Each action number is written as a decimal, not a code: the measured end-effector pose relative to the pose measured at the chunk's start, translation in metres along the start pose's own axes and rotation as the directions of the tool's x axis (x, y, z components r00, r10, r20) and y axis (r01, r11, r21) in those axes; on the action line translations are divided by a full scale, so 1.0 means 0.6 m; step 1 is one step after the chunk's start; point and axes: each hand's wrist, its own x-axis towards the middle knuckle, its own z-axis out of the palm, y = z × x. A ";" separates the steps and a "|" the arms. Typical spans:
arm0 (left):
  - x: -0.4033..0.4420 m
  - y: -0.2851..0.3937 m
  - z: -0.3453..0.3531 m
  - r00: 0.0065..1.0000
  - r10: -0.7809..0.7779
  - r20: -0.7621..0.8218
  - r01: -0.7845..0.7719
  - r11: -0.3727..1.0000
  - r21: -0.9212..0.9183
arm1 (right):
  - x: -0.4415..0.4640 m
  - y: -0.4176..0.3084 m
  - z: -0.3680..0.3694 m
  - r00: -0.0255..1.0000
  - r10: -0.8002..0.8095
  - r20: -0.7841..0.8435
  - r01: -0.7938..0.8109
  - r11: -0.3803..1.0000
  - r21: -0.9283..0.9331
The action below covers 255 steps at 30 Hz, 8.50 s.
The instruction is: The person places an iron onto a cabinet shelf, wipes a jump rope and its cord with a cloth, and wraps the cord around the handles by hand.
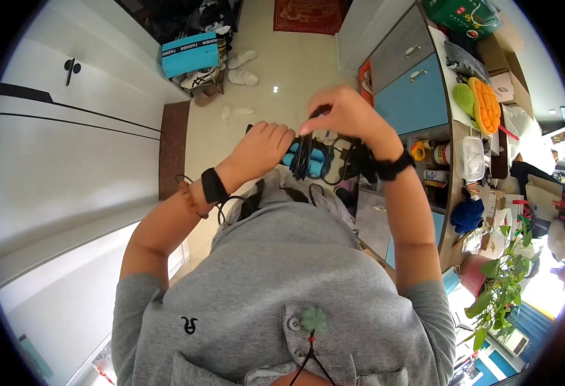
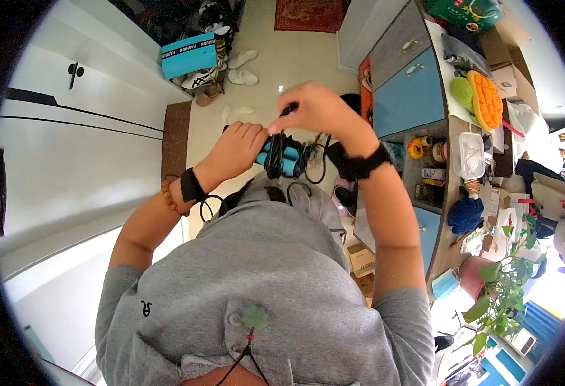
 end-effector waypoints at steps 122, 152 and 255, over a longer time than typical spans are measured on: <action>0.026 -0.019 0.064 0.704 -0.709 0.042 0.344 0.288 -0.894 | -0.002 -0.005 0.143 0.785 0.526 -0.326 -0.313 0.792 0.523; 0.019 -0.039 0.013 0.646 -0.539 0.541 0.351 -0.419 -0.837 | 0.014 0.027 0.118 0.830 0.515 -0.215 -0.377 0.801 0.464; 0.054 -0.004 0.004 0.571 -0.461 0.679 0.038 -0.812 -0.583 | -0.007 -0.020 0.148 0.799 0.239 -0.552 -0.279 0.960 0.013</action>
